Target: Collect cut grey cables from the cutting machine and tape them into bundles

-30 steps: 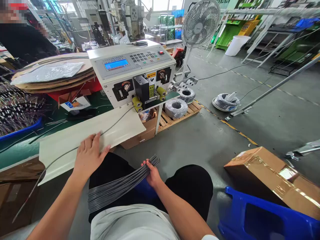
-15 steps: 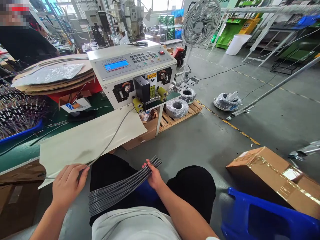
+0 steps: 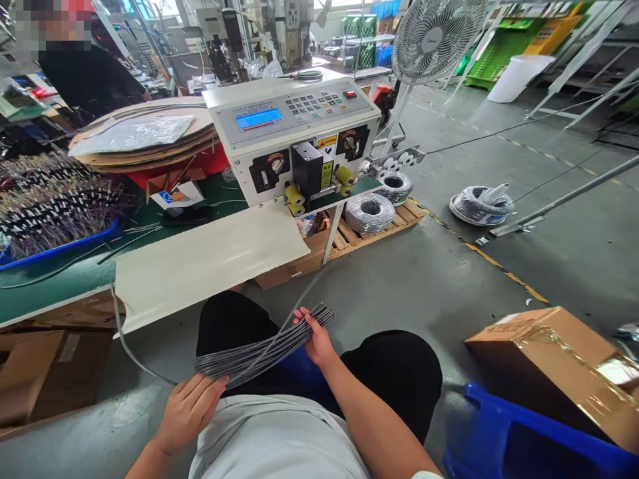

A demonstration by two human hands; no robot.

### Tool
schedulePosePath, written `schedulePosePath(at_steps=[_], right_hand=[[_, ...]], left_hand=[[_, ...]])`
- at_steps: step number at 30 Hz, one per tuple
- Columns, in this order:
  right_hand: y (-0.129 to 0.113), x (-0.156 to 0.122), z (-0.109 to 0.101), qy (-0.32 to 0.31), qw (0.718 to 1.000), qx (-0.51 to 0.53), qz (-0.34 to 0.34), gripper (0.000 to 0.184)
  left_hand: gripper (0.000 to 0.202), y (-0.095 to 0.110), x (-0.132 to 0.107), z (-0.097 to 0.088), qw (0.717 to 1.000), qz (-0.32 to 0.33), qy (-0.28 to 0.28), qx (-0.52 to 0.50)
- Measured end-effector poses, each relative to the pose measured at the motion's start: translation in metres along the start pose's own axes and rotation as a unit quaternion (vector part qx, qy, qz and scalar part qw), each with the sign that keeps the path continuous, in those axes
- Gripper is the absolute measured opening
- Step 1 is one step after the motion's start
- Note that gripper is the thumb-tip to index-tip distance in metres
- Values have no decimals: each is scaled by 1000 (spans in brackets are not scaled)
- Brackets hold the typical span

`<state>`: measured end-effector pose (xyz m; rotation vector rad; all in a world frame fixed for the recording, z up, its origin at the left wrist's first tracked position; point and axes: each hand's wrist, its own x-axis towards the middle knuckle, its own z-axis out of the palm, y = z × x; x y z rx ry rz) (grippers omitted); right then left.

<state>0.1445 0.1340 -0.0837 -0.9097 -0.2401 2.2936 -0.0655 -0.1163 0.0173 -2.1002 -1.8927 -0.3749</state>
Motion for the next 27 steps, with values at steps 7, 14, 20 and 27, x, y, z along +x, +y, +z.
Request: schedulePosePath(at_steps=[7, 14, 20, 27], right_hand=[[1, -1, 3, 6, 1000, 20, -3, 34], [-1, -3, 2, 3, 999, 39, 9, 27], [0, -4, 5, -4, 999, 45, 7, 17], [1, -1, 5, -70, 993, 90, 12, 10]], left_hand=[[19, -8, -29, 3, 996, -25, -82, -5], [19, -11, -47, -6, 990, -67, -122, -2], [18, -15, -50, -12, 987, -111, -113, -4], [16, -15, -50, -4, 978, -159, -131, 38]])
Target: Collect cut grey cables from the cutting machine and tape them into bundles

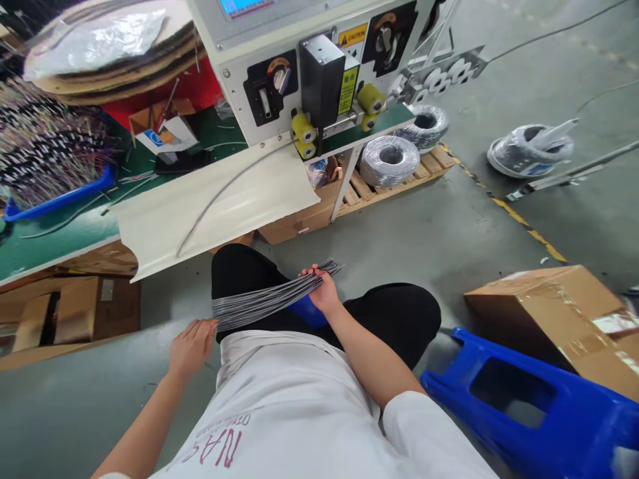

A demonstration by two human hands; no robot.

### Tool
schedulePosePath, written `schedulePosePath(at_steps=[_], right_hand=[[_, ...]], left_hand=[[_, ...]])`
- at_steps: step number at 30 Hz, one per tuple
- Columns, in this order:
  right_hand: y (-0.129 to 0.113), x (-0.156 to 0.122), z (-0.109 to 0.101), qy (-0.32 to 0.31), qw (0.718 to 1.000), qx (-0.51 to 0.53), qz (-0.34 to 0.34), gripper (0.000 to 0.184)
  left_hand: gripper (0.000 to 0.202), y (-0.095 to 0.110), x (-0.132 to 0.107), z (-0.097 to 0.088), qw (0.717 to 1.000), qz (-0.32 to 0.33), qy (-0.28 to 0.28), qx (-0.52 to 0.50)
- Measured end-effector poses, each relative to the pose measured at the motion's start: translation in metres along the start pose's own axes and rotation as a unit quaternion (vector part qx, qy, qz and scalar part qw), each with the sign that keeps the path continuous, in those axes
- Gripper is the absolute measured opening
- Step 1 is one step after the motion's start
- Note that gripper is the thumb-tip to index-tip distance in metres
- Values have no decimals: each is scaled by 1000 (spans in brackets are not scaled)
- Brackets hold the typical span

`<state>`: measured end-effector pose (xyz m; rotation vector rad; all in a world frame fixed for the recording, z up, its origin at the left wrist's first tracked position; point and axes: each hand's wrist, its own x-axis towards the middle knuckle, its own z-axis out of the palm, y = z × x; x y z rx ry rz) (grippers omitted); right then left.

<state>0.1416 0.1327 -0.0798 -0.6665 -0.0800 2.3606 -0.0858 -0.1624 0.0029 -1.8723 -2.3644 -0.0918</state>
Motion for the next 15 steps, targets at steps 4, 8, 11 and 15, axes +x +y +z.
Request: schedulePosePath(at_steps=[4, 8, 11, 15], right_hand=[[-2, -2, 0, -25, 1000, 12, 6, 11], [-2, -4, 0, -35, 999, 15, 3, 21], [-2, -4, 0, -37, 999, 8, -5, 33], [0, -4, -2, -31, 999, -6, -7, 38]], left_hand=[[14, 4, 6, 2, 999, -29, 3, 15], [15, 0, 12, -3, 998, -49, 15, 32], [17, -2, 13, -4, 997, -62, 20, 31], [19, 0, 13, 2, 997, -64, 31, 38]])
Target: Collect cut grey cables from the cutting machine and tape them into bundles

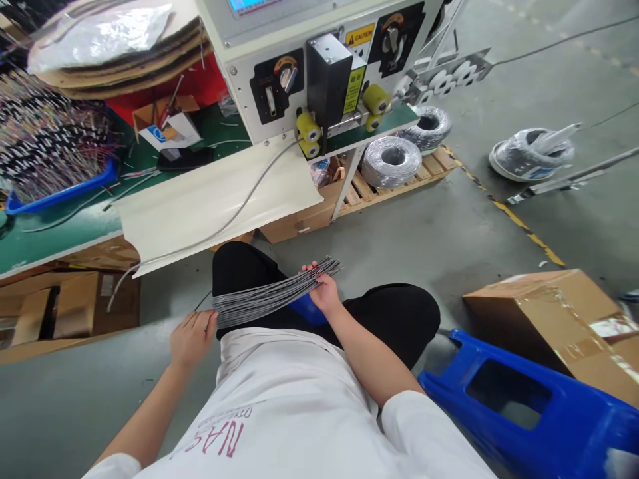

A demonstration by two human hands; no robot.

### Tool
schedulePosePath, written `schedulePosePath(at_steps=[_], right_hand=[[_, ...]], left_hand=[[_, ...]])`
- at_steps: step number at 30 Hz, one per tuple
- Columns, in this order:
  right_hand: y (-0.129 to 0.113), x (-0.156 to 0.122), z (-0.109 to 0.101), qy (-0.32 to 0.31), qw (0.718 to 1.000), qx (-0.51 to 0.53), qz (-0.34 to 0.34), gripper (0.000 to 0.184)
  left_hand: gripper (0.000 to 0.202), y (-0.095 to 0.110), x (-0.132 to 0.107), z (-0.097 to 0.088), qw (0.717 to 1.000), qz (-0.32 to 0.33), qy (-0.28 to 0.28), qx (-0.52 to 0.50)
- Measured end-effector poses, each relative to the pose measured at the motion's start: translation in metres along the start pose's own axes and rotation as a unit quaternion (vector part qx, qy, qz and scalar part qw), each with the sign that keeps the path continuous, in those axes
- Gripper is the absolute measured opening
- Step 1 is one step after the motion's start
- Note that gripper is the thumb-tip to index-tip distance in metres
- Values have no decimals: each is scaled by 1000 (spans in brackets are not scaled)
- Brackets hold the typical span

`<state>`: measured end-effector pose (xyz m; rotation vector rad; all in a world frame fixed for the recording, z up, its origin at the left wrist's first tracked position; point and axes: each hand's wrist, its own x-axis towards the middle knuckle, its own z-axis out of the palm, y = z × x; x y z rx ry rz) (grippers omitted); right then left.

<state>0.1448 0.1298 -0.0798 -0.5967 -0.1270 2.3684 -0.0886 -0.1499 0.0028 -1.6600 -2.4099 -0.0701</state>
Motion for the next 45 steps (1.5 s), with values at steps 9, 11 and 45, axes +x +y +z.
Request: schedulePosePath(at_steps=[9, 11, 45], right_hand=[[4, 8, -3, 27, 999, -21, -10, 23], [4, 9, -5, 34, 999, -24, -7, 25], [1, 11, 3, 46, 996, -71, -10, 19]], left_hand=[[14, 4, 2, -4, 1000, 9, -12, -1], [12, 8, 6, -6, 1000, 3, -7, -11], [23, 23, 188, -72, 986, 10, 109, -127]])
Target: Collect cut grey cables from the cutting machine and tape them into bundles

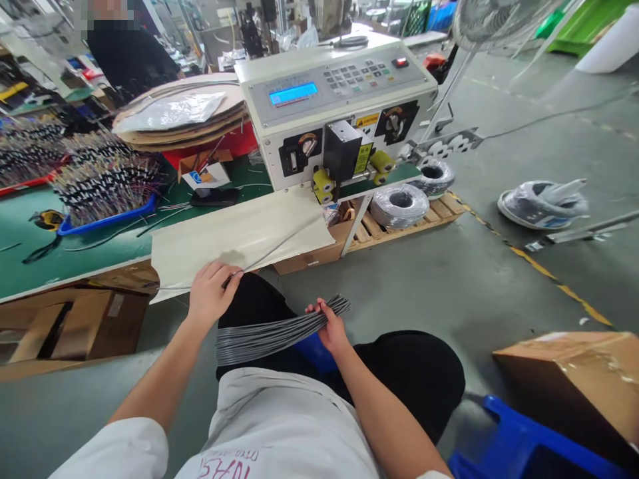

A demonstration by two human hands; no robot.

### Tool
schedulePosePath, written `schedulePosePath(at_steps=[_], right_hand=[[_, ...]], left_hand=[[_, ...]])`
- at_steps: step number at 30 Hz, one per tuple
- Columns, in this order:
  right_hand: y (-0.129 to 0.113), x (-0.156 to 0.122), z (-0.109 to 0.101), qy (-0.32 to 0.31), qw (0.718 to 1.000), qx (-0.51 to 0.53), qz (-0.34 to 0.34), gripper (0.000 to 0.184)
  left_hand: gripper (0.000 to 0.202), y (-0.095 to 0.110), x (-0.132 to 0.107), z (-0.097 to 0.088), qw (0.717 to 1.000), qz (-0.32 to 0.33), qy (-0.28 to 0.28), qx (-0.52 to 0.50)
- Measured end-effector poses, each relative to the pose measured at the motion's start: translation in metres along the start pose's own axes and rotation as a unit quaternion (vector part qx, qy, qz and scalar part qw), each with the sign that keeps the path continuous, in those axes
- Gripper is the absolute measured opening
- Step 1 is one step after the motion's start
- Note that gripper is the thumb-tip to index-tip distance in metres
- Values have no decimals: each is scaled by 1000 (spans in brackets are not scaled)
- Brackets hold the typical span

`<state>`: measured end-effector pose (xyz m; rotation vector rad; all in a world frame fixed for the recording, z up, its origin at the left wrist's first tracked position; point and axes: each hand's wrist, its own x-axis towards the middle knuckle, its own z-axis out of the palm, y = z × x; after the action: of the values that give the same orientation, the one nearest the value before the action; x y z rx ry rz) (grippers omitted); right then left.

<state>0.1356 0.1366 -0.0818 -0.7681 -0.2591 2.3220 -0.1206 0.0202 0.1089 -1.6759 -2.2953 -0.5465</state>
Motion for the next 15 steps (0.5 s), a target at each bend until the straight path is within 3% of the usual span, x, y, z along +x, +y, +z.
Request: schedulePosePath(at_steps=[2, 4, 10, 15], right_hand=[[1, 0, -1, 9, 1000, 1, 0, 22], [2, -1, -1, 21, 1000, 2, 0, 25], [1, -2, -3, 5, 1000, 0, -1, 30], [0, -4, -1, -4, 1000, -14, -2, 32]], left_hand=[[15, 2, -19, -1, 998, 41, 35, 12], [14, 11, -43, 1, 996, 78, 31, 24], [16, 45, -111, 23, 989, 83, -121, 14], [18, 50, -133, 39, 980, 89, -177, 4]])
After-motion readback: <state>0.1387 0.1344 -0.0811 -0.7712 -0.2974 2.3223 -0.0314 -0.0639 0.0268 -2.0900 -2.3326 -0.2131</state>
